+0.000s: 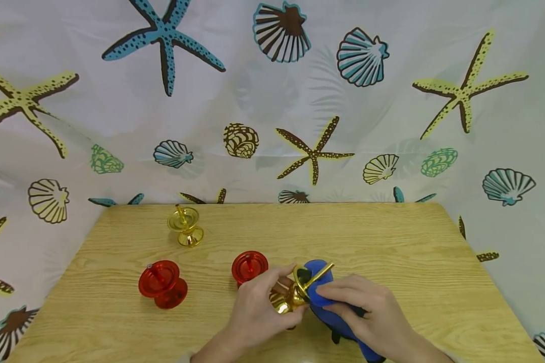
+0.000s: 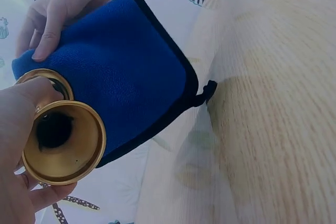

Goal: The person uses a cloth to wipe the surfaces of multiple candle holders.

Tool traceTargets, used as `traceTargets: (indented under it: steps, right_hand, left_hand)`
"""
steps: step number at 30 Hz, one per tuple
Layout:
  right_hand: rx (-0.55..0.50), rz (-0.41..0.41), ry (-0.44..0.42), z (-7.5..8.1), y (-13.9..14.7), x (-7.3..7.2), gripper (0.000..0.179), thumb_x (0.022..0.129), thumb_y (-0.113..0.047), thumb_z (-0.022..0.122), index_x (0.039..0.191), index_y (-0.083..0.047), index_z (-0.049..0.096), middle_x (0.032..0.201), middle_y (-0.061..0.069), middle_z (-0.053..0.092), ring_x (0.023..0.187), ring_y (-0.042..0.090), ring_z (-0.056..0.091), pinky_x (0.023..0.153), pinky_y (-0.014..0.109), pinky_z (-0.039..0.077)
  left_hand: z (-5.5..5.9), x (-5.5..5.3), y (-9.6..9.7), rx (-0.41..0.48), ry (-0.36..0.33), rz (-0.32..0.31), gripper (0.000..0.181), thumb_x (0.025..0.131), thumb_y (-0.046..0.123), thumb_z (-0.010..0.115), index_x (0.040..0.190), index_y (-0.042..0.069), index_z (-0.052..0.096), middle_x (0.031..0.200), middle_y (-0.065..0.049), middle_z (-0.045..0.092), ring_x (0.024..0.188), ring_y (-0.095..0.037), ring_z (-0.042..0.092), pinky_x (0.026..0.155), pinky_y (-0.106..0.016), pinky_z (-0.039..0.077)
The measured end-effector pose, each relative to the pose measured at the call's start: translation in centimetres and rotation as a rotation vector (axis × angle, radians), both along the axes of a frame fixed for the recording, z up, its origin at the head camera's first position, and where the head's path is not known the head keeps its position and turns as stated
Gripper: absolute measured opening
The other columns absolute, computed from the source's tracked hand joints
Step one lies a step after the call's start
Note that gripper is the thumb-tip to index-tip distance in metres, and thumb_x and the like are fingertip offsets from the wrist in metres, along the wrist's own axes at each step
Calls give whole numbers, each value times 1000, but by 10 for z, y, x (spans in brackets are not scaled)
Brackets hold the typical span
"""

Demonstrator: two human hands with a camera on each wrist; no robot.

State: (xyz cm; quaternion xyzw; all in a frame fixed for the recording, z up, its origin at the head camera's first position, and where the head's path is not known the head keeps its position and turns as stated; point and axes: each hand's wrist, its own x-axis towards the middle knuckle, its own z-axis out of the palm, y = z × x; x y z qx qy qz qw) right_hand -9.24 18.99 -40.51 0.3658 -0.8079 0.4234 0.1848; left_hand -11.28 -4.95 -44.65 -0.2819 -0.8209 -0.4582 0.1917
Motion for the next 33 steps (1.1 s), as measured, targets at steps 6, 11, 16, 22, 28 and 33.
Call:
traceTargets:
  steps: [6, 11, 16, 22, 28, 33]
  right_hand:
    - [-95, 1, 124, -9, 2, -2, 26, 89, 2, 81, 113, -8, 81, 102, 8, 80, 92, 15, 76, 82, 14, 58]
    - [-207, -53, 230, -12, 3, -7, 21, 101, -20, 71, 110, -4, 81, 98, 13, 79, 93, 12, 76, 85, 13, 58]
    - [-273, -148, 227, -4, 8, -13, 17, 89, -2, 82, 106, -1, 81, 97, 16, 79, 100, 1, 75, 86, 13, 58]
    - [-323, -208, 229, 2, 10, -17, 21, 82, 8, 83, 102, 1, 82, 94, 18, 80, 100, -2, 75, 86, 13, 59]
    - [-309, -144, 214, -4, 7, -14, 20, 88, 3, 81, 107, 0, 80, 96, 17, 80, 101, 3, 76, 89, 15, 59]
    - [-233, -94, 153, -11, 5, -9, 42, 78, 17, 80, 113, -5, 79, 103, 16, 80, 104, 6, 76, 91, 15, 59]
  left_hand:
    - [0, 2, 1, 12, -80, -12, 65, 69, 11, 94, 129, 6, 71, 91, -1, 79, 73, -4, 74, 68, -13, 59]
    - [1, 3, 1, 22, -88, -19, 66, 68, 13, 95, 128, 6, 71, 91, 1, 79, 74, -2, 72, 69, -15, 59]
    - [3, 4, 2, 25, -89, -25, 66, 67, 13, 95, 128, 6, 70, 90, 1, 79, 74, 0, 71, 70, -14, 59]
    - [4, 4, 2, 30, -120, -26, 65, 68, 13, 95, 127, 5, 71, 90, 1, 78, 74, 1, 69, 70, -16, 59]
    - [4, 4, 2, 69, -147, -58, 65, 70, 12, 96, 129, 4, 70, 90, 1, 77, 75, 1, 67, 71, -21, 61]
    - [6, 3, 2, 115, -156, -96, 66, 71, 9, 96, 131, 3, 69, 90, -2, 75, 77, 1, 67, 73, -25, 62]
